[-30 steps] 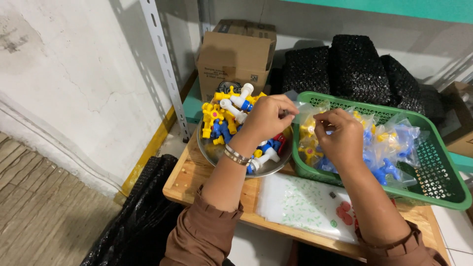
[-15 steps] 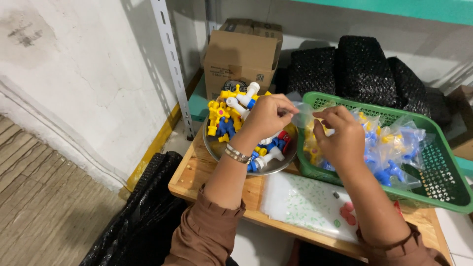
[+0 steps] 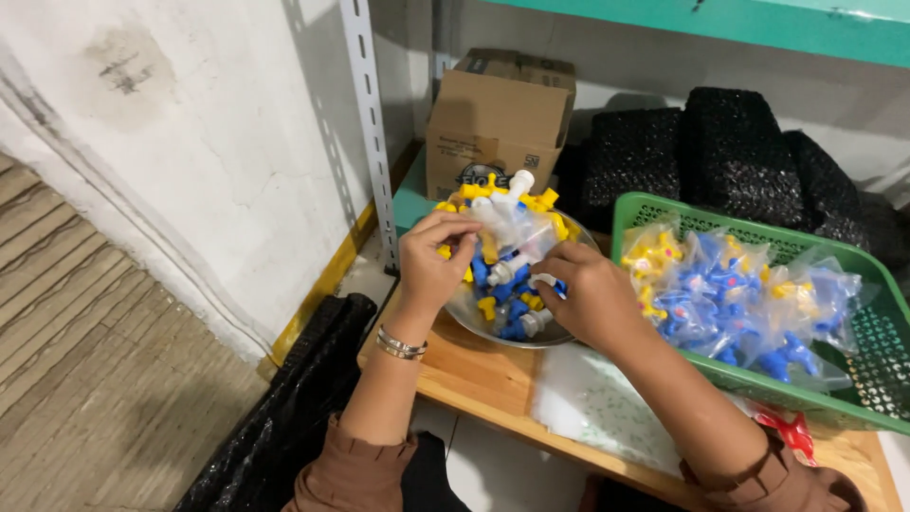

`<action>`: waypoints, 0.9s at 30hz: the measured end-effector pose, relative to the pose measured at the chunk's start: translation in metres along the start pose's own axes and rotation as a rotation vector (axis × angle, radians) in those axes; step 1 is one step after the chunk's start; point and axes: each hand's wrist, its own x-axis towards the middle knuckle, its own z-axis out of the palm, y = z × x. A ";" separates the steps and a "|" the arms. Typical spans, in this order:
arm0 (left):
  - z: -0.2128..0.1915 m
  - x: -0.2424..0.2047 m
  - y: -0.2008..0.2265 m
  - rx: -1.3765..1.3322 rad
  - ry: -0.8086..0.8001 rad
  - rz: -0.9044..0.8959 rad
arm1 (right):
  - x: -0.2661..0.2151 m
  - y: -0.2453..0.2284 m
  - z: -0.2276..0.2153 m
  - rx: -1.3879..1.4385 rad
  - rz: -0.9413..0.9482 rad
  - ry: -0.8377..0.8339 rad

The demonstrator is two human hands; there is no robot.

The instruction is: The person places small blue and yellow plastic parts into clear plastic bags and seals them. The sealed bags are placed into a green basket on a wooden table. The person repeats this process for several parts.

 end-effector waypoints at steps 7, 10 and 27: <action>-0.007 -0.011 -0.019 0.026 0.298 -0.010 | 0.030 -0.007 0.020 0.023 0.061 -0.140; -0.005 -0.013 -0.023 0.057 0.358 0.011 | 0.035 -0.010 0.035 0.039 0.151 -0.194; -0.008 -0.020 -0.025 0.471 0.312 -0.194 | 0.075 -0.032 0.073 -0.231 -0.288 0.003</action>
